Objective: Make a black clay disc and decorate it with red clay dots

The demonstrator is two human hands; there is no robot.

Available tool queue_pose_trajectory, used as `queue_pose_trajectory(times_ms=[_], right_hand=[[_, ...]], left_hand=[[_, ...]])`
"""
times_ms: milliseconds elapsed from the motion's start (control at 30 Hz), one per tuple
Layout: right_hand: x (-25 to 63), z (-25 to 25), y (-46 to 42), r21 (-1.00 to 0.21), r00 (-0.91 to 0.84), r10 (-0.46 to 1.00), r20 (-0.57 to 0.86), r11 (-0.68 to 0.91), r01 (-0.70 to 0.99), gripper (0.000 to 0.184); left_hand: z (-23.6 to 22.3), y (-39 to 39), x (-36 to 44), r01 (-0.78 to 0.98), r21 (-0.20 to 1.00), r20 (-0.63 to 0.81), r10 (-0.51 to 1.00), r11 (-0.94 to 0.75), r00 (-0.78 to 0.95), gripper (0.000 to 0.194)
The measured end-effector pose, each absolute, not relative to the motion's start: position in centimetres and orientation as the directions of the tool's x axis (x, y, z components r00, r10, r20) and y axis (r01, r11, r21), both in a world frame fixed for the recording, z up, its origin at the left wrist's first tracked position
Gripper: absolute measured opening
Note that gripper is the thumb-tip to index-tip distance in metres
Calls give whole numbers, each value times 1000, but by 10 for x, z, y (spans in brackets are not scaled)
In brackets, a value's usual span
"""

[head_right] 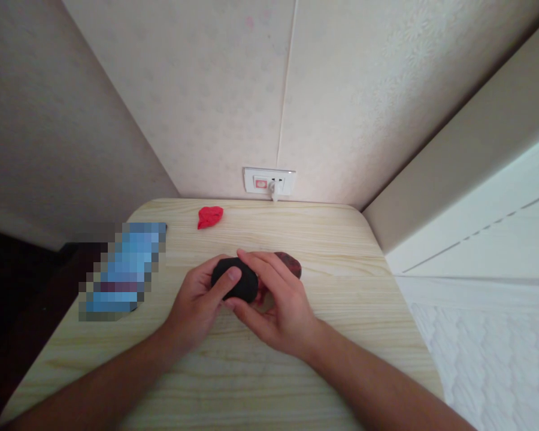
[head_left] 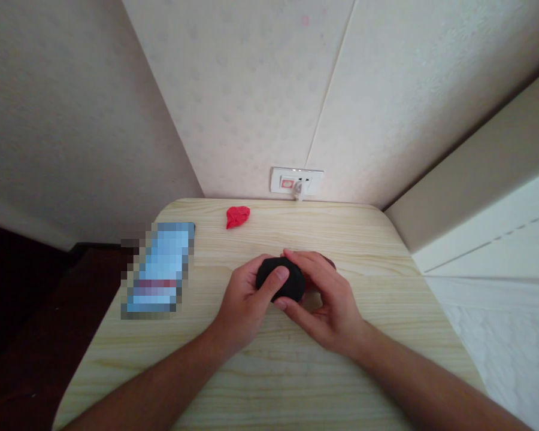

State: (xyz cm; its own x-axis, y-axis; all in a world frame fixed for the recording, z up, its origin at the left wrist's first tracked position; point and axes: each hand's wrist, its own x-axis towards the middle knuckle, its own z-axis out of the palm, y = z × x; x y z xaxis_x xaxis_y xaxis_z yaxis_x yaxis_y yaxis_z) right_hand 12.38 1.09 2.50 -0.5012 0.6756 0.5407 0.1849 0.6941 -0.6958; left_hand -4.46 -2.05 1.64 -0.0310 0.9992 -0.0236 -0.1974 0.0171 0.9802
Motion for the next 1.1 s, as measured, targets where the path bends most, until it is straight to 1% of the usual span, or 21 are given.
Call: queue_pose_trajectory(times_ms=[167, 233, 367, 467, 633, 733, 833, 900, 1000, 1100], right_hand=[[124, 29, 11, -759, -507, 713, 485, 631, 160, 51], [124, 29, 11, -759, -488, 718, 496, 632, 156, 51], [125, 29, 10, -679, -487, 659, 573, 715, 168, 56], [125, 31, 10, -622, -530, 611, 589, 761, 186, 55], [125, 29, 10, -600, -535, 591, 604, 779, 182, 61], [125, 28, 10, -620, -552, 596, 583, 766, 171, 65], [125, 29, 9, -664, -530, 629, 569, 732, 156, 63], [125, 30, 10, -690, -522, 649, 554, 708, 148, 60], [126, 30, 10, -723, -532, 667, 521, 677, 141, 55], [126, 31, 11, -724, -520, 663, 538, 680, 119, 58]], left_hand=[[24, -21, -46, -77, 996, 45, 998, -49, -51, 22], [25, -21, -46, -62, 996, 56, 997, -59, -54, 20], [23, -20, -46, -91, 994, 50, 996, -56, -72, 19], [22, -20, -45, -122, 992, 21, 996, -31, -84, 19], [21, -20, -46, -144, 988, 37, 996, -48, -84, 19], [19, -21, -45, -202, 978, 29, 996, -45, -83, 18], [18, -22, -45, -238, 971, 20, 997, -37, -74, 16], [18, -22, -46, -217, 975, 24, 997, -41, -79, 16], [22, -21, -46, -142, 989, 31, 995, -45, -97, 19], [27, -20, -46, -135, 991, 9, 999, -16, -49, 20]])
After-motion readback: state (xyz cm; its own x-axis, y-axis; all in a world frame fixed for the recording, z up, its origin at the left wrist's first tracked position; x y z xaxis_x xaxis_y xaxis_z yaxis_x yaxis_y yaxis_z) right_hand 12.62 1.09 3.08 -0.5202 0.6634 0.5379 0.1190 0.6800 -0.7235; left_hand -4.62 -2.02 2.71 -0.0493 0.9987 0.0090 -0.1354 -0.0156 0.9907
